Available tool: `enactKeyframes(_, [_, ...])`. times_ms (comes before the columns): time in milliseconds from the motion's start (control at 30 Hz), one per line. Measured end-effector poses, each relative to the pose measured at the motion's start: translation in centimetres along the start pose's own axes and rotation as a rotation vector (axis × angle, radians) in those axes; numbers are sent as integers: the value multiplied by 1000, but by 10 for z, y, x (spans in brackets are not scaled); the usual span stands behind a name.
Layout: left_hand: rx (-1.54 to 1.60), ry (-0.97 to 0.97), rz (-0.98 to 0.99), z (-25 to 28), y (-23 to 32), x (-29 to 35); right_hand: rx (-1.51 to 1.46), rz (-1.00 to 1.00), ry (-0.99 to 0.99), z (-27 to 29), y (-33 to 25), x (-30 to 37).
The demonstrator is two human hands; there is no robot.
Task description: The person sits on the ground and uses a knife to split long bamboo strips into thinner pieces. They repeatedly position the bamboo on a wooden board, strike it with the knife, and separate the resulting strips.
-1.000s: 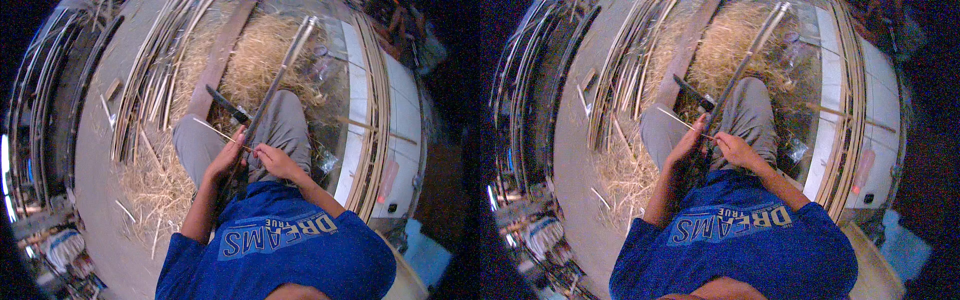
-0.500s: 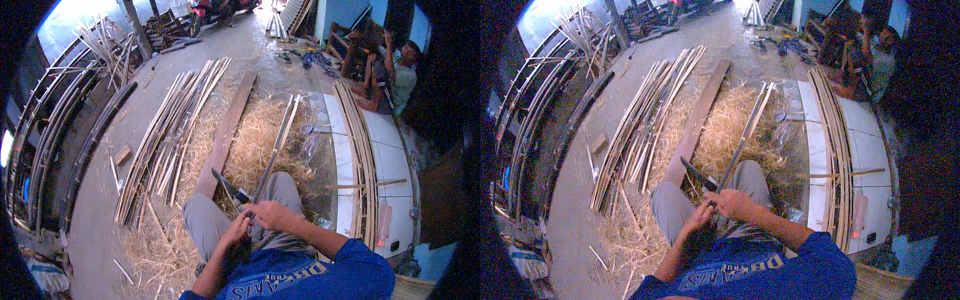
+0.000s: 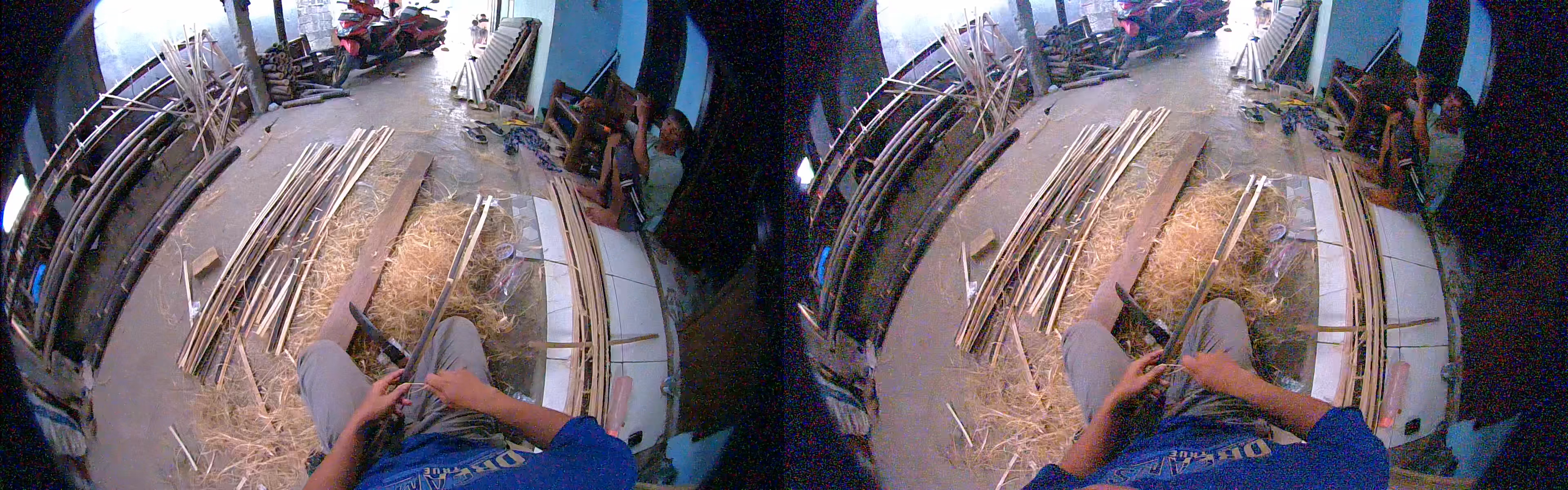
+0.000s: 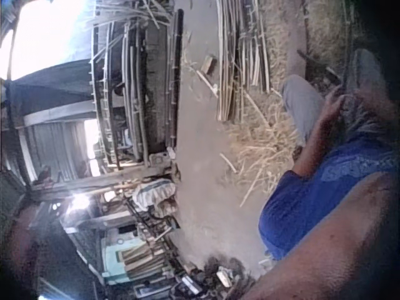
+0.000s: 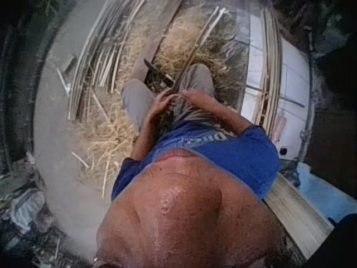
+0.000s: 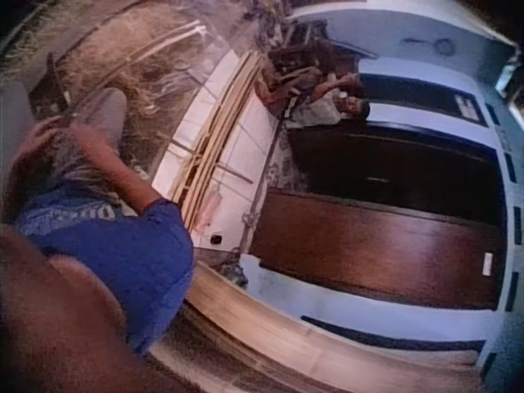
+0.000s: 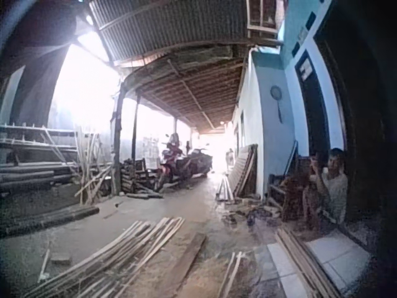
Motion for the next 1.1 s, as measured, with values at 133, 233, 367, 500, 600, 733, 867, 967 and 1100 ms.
enactKeyframes(133, [-41, 60, -128, 11, -18, -15, -380, -106, -56, 4, 2, 27])
enactKeyframes(233, [-132, 38, -128, 6, -14, -20, -432, -28, 186, 2, 11, 36])
enactKeyframes(367, [-12, 32, 124, -4, 24, 7, -689, -427, 514, 8, 38, 31])
enactKeyframes(500, [265, 72, 97, 7, -3, -6, -1890, -822, 537, -71, 49, 0])
enactKeyframes(600, [199, 92, 117, 14, -22, -7, -2107, -887, 102, -111, 21, -18])
enactKeyframes(733, [166, 4, 178, 8, -14, 0, -1656, -543, -207, -98, 4, -31])
enactKeyframes(867, [154, 3, 179, -4, -11, 3, -903, -144, 72, -81, 17, -20])
enactKeyframes(967, [69, 77, 120, -6, -7, 3, -551, -313, 142, -36, 0, -10])
enactKeyframes(1100, [-409, 128, -207, -11, -19, -9, -433, -345, 265, -6, -19, -23])
Point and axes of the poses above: each hand's wrist, its own x-axis away from the middle knuckle, its own z-axis out of the back of the hand, y = z × x, the point moved 6 cm from there along -x, towards the middle knuckle
